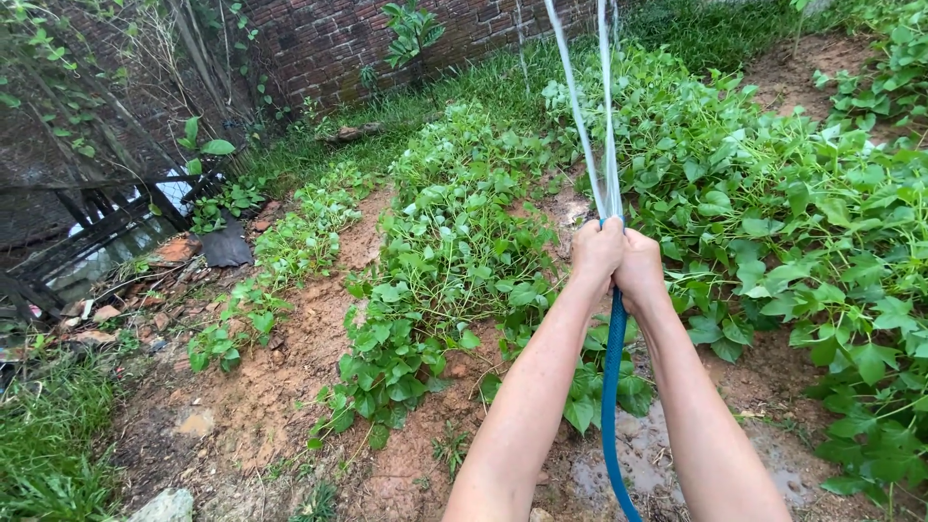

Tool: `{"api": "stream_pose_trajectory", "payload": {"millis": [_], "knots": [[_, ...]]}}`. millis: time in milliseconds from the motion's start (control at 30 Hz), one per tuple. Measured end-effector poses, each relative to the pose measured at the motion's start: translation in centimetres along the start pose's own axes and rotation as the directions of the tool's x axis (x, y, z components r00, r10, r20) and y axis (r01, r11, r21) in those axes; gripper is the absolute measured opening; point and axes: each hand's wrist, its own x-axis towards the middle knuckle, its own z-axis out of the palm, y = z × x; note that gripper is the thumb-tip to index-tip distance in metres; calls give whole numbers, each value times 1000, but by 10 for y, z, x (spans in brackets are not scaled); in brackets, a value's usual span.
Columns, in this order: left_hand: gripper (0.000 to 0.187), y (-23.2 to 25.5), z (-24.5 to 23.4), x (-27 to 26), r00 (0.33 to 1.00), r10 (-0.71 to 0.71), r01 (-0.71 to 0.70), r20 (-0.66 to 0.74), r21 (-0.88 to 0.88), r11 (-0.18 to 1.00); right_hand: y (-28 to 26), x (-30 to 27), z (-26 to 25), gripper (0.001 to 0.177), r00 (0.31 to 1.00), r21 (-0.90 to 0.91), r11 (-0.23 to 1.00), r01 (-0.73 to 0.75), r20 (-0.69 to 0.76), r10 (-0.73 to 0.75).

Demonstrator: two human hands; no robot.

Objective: Watering rows of plants in a garden using a handheld hose.

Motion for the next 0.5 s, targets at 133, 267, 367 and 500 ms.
{"api": "stream_pose_trajectory", "payload": {"millis": [133, 267, 367, 500], "knots": [[38, -7, 1, 3, 998, 52, -52, -27, 9, 999, 1, 0, -1, 24, 999, 17, 1000, -6, 44, 5], [41, -6, -3, -2, 995, 74, -72, -66, 35, 997, 0, -2, 0, 26, 997, 43, 999, -22, 73, 18], [43, -1, -6, -6, 992, 71, -63, -101, 84, 995, 0, -2, 1, 26, 995, 57, 998, -17, 97, 11], [46, 4, -11, -10, 992, 41, -24, -119, 137, 990, -3, -6, 4, 22, 992, 94, 995, -24, 127, 12]]}}
